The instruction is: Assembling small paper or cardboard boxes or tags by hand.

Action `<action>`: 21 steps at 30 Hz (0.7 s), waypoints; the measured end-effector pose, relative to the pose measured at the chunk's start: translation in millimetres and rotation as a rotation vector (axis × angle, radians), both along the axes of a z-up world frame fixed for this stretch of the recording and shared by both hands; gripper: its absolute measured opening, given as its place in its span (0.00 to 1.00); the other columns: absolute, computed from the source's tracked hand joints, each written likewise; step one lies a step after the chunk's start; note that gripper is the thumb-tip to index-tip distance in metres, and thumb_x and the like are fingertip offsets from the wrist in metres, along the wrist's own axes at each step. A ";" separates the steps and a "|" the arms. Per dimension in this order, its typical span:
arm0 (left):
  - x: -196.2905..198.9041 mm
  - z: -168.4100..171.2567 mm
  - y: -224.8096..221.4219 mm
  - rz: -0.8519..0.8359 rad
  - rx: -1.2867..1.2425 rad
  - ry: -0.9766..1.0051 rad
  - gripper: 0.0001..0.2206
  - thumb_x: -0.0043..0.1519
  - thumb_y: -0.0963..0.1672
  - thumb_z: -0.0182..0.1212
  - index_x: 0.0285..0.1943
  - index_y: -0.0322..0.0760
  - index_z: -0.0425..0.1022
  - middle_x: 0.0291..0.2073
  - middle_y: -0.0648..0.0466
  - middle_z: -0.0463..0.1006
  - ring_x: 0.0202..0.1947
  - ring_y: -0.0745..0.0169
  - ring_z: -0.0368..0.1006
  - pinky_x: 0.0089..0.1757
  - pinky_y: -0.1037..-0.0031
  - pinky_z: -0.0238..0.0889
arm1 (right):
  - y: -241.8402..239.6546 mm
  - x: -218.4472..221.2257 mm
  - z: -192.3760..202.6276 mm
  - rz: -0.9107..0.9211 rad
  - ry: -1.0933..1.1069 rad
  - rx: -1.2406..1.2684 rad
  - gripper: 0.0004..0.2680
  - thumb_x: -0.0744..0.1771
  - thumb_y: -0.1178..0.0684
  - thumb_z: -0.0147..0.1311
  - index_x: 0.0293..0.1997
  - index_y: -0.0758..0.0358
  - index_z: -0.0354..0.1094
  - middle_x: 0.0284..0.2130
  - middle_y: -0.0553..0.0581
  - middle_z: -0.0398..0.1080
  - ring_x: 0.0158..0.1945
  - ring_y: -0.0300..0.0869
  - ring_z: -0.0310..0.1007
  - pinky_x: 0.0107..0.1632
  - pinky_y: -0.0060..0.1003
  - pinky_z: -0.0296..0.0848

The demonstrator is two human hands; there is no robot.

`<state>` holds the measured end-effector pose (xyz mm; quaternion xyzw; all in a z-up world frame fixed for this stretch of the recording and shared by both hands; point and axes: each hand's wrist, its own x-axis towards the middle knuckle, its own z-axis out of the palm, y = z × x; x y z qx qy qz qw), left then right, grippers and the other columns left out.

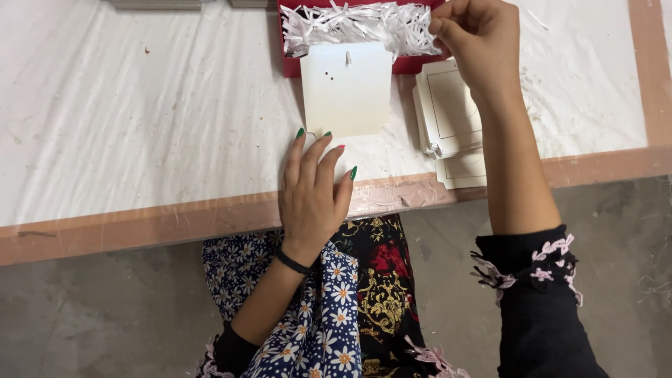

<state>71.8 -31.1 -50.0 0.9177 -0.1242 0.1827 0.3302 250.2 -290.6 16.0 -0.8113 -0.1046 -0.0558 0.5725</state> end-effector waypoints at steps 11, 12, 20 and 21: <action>0.6 -5.6 -0.3 -0.006 0.015 -0.047 0.17 0.62 0.44 0.65 0.59 0.33 0.73 0.62 0.46 0.70 0.71 0.39 0.56 0.66 0.52 0.54 | -8.3 73.0 -46.8 -0.036 -0.309 -0.994 0.02 0.64 0.56 0.65 0.37 0.58 0.79 0.29 0.58 0.77 0.29 0.51 0.76 0.33 0.45 0.72; 1.0 -5.9 -1.3 -0.003 0.019 -0.051 0.17 0.62 0.44 0.65 0.59 0.33 0.73 0.62 0.46 0.70 0.71 0.39 0.56 0.66 0.52 0.54 | 0.8 73.9 -44.4 -0.035 -0.315 -0.990 0.02 0.64 0.56 0.65 0.37 0.58 0.79 0.29 0.58 0.77 0.29 0.51 0.76 0.33 0.45 0.72; 0.4 -0.3 -0.4 -0.007 0.017 -0.026 0.17 0.61 0.44 0.65 0.59 0.34 0.74 0.61 0.47 0.71 0.70 0.41 0.58 0.65 0.53 0.55 | 25.0 47.4 -18.7 -0.084 -0.214 -0.953 0.04 0.64 0.56 0.64 0.39 0.58 0.79 0.31 0.59 0.77 0.32 0.53 0.76 0.36 0.46 0.72; -0.4 -0.6 -0.2 -0.013 0.013 -0.021 0.17 0.61 0.44 0.65 0.59 0.34 0.74 0.61 0.47 0.71 0.70 0.41 0.58 0.65 0.53 0.55 | 16.7 45.1 -20.2 -0.086 -0.207 -0.958 0.04 0.64 0.56 0.64 0.39 0.58 0.79 0.31 0.59 0.77 0.32 0.53 0.76 0.36 0.46 0.72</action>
